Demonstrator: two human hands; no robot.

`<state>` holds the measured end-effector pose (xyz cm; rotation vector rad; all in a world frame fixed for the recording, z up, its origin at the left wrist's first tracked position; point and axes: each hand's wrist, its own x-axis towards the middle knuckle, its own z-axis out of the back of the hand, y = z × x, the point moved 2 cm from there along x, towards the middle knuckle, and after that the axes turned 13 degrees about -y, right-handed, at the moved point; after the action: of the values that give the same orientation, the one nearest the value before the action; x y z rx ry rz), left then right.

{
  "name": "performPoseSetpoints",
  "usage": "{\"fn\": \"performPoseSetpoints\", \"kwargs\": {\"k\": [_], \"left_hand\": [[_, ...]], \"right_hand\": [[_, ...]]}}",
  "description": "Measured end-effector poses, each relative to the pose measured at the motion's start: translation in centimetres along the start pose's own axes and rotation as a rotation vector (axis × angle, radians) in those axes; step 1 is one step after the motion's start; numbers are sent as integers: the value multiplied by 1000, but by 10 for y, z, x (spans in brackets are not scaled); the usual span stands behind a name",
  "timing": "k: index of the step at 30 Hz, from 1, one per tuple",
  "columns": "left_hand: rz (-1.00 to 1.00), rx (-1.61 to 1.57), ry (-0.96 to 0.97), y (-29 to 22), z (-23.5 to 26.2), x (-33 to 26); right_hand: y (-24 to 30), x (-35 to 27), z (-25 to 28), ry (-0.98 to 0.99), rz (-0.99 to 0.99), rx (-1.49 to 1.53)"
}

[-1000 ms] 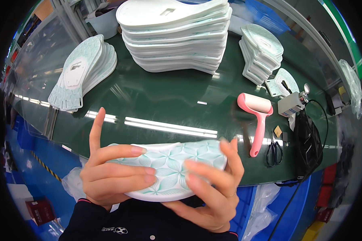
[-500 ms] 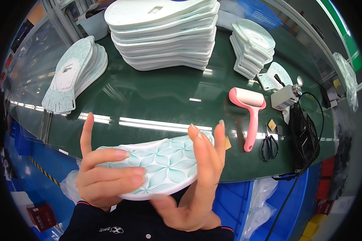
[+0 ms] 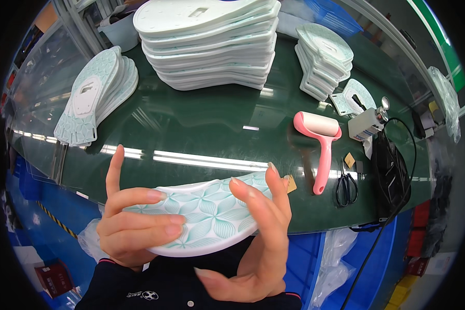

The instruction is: The person uses a small sanding block to smooth the edges of white plastic shoe insoles. They then use a pink lint roller to clean the surface of the insoles. The person handles the insoles one at a time, flipping them over to treat both sides before stacking them.

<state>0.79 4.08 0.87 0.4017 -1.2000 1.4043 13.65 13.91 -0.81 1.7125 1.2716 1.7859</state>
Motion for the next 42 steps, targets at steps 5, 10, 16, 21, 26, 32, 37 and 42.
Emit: {"fn": "performPoseSetpoints", "kwargs": {"k": [5,10,16,21,26,32,37,42], "left_hand": [[4,17,58,-3,2,2],[71,-34,27,-3,0,-1],[76,11,27,-3,0,-4],[81,-2,32,-2,-4,-2],[70,24,8,-3,-3,-4],[110,30,-61,9,-7,-5],[164,27,-96,19,-7,-13],[200,-13,-69,20,-4,-12]], "right_hand": [[6,10,2,157,119,-222],[8,7,11,196,66,-214],[9,8,4,231,53,-261],[6,8,10,250,81,-280],[2,6,7,284,148,-280],[-28,9,37,-245,-119,-335],[-81,7,87,-8,-273,-923],[-95,-3,89,92,-210,-974]]}}
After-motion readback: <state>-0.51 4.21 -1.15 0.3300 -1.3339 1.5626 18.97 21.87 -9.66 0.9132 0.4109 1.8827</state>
